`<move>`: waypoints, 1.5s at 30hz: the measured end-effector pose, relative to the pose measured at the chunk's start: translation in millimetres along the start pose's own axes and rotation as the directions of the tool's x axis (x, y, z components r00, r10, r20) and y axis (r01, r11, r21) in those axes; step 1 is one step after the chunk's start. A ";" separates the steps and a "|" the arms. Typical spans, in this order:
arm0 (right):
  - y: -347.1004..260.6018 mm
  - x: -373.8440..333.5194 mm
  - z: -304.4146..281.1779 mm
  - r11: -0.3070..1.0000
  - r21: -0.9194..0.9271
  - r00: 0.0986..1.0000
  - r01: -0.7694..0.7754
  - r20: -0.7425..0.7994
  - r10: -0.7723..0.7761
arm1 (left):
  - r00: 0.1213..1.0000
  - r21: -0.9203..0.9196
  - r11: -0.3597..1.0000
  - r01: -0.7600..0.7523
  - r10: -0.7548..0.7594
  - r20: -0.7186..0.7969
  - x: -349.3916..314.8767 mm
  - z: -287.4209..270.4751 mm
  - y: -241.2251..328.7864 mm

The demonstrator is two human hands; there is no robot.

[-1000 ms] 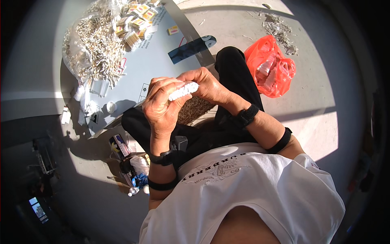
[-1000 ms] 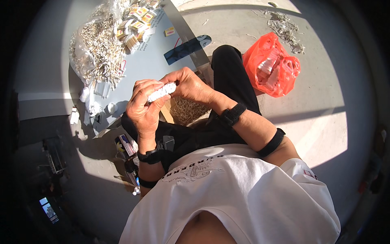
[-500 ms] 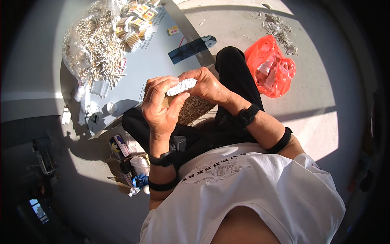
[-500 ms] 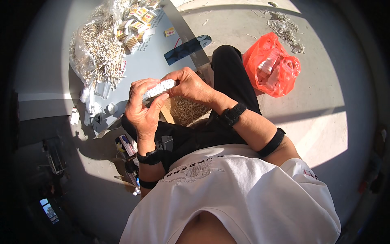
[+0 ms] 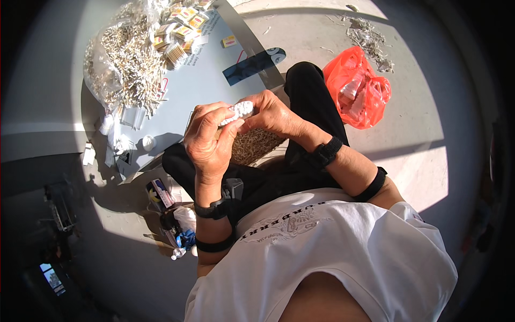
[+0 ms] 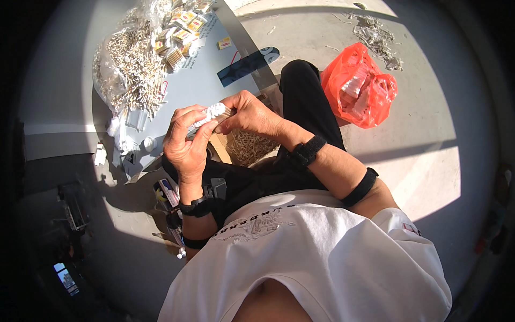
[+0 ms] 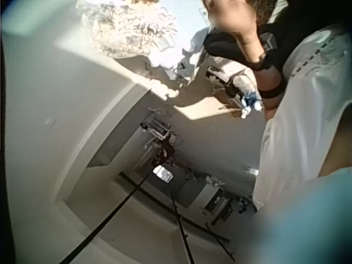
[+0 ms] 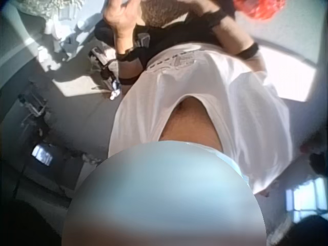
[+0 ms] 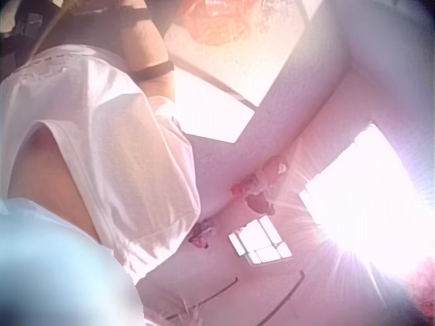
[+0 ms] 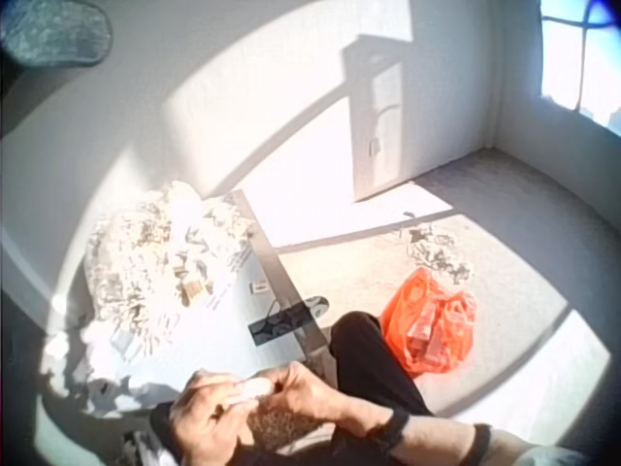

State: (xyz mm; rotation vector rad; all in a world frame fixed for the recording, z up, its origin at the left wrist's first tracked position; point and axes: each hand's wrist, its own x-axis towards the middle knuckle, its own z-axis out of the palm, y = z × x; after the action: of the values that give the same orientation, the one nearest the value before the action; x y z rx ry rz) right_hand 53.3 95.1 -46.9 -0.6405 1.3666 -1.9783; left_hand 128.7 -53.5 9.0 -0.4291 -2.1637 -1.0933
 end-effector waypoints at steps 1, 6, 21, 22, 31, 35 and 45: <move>-0.5 -0.2 -0.7 1.000 -0.021 1.000 -0.023 0.018 0.023 | 1.000 0.008 1.000 -0.004 0.004 0.016 0.1 -0.8 0.1; -0.9 -0.1 -1.0 1.000 -0.012 0.999 -0.028 0.018 0.029 | 0.999 0.043 0.998 -0.038 0.037 0.018 2.4 -1.3 -1.1; -21.1 -2.1 0.0 0.998 -0.024 0.997 0.065 0.042 -0.064 | 0.939 0.277 0.897 -0.344 0.334 0.082 8.4 -9.3 18.9; -22.7 -2.3 0.1 0.996 -0.043 0.996 0.073 0.046 -0.071 | 0.930 0.296 0.882 -0.367 0.353 0.103 9.1 -10.0 20.4; -26.2 -2.4 -1.1 0.997 0.021 0.995 0.071 0.063 -0.072 | 0.903 0.317 0.847 -0.427 0.383 0.194 12.3 -16.8 24.3; -24.8 -1.6 -0.9 0.995 0.055 0.993 0.085 0.081 -0.089 | 0.908 0.324 0.851 -0.414 0.362 0.209 13.3 -17.3 25.8; -26.7 -4.4 5.7 0.995 0.026 0.994 0.101 0.042 -0.102 | 0.976 0.115 0.970 -0.213 0.206 0.070 10.8 -8.4 20.8</move>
State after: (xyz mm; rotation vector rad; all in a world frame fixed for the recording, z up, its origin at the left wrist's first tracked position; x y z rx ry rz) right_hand 54.2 101.5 -20.0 -0.7505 1.3062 -2.0457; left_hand 135.8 -47.9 32.1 -0.6238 -2.1639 -0.8380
